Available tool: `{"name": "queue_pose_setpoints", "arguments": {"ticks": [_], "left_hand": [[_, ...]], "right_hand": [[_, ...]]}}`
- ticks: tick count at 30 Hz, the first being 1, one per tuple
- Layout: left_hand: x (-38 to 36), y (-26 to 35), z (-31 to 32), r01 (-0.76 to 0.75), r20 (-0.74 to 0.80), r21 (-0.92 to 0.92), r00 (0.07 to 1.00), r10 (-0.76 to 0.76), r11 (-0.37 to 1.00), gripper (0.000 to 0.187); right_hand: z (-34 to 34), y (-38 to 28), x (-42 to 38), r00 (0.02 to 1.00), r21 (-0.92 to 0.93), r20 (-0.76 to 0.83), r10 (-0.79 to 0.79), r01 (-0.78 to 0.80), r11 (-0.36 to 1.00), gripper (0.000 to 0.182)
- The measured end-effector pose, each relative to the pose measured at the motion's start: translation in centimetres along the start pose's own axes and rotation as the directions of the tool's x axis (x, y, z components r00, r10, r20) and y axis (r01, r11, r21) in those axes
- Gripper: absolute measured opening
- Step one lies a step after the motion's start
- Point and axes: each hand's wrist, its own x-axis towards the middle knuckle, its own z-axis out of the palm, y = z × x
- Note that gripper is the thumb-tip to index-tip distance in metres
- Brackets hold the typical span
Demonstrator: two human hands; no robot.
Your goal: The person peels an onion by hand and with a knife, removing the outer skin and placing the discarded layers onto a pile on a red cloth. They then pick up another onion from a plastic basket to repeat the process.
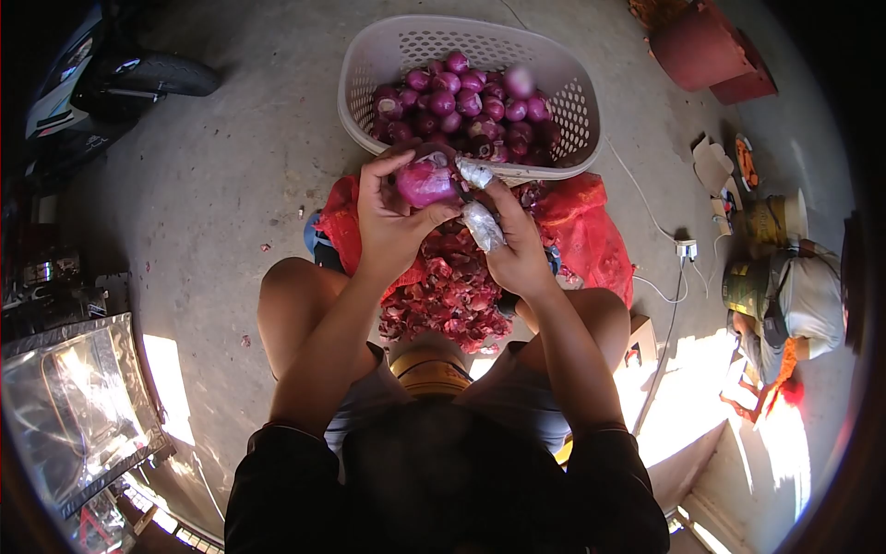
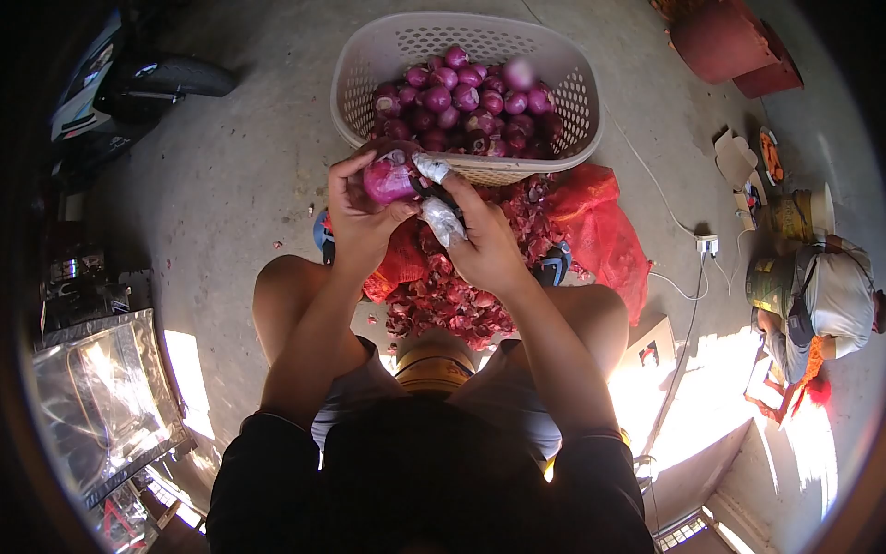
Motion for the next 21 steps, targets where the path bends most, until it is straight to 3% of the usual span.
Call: {"name": "queue_pose_setpoints", "arguments": {"ticks": [5, 16, 21], "left_hand": [[0.2, 0.0, 0.0, -0.088, 0.058, 0.063, 0.995, 0.084, 0.994, 0.065], [0.0, 0.6, 0.1, -0.058, 0.015, 0.108, 0.998, 0.057, 0.992, 0.067], [0.0, 0.6, -0.1, -0.035, 0.017, 0.082, 0.999, 0.034, 0.996, 0.067]], "right_hand": [[0.2, -0.7, 0.4, 0.999, 0.064, -0.008, 0.037, -0.036, 0.997, 0.052], [0.0, -1.0, 1.2, 0.993, 0.077, -0.114, 0.006, 0.003, 0.997, 0.051], [-0.5, -1.8, 0.5, 0.989, 0.202, 0.057, 0.138, -0.146, 0.968, 0.052]]}}
